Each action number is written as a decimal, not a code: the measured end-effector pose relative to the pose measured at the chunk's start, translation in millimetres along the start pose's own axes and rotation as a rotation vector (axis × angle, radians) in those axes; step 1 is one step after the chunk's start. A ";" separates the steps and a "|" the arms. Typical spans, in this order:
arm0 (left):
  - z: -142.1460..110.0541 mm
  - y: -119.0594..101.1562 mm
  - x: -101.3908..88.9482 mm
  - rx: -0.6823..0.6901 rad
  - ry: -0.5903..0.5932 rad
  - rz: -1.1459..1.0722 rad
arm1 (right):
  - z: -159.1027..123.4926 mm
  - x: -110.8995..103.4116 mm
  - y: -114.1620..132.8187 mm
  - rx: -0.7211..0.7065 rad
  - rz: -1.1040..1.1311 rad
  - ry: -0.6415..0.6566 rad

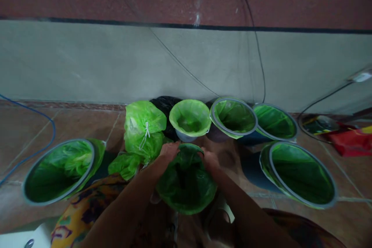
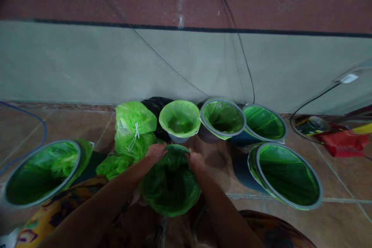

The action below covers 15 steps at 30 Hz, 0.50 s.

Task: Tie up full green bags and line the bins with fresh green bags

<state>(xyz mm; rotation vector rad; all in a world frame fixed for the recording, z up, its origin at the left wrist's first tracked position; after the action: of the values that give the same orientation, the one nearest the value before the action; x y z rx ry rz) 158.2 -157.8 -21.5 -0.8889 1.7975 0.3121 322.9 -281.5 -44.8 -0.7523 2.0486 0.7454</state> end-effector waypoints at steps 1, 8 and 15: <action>0.6 0.9 4.0 -0.001 0.004 0.000 | -2.4 1.9 0.4 0.017 -0.026 -0.002; -3.7 -5.7 17.2 -0.028 -0.068 0.008 | -13.8 11.5 6.7 0.118 -0.184 -0.085; -25.5 -0.9 -18.5 -0.181 -0.123 -0.135 | -46.0 -2.1 20.3 0.009 -0.190 -0.380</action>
<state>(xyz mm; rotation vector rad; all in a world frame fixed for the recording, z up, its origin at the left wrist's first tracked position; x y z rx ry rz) 144.2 -165.6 5.6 -1.0891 1.6056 0.4386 287.0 -301.0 -15.5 -0.7262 1.6144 0.7091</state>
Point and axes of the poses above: each hand's wrist, its own z-axis towards the middle knuckle, its own x-axis out of the palm, y = z × x, the point moved 1 cm from there along z, towards the middle knuckle, and after that the axes turned 8 degrees about x, right-handed, at the moved point
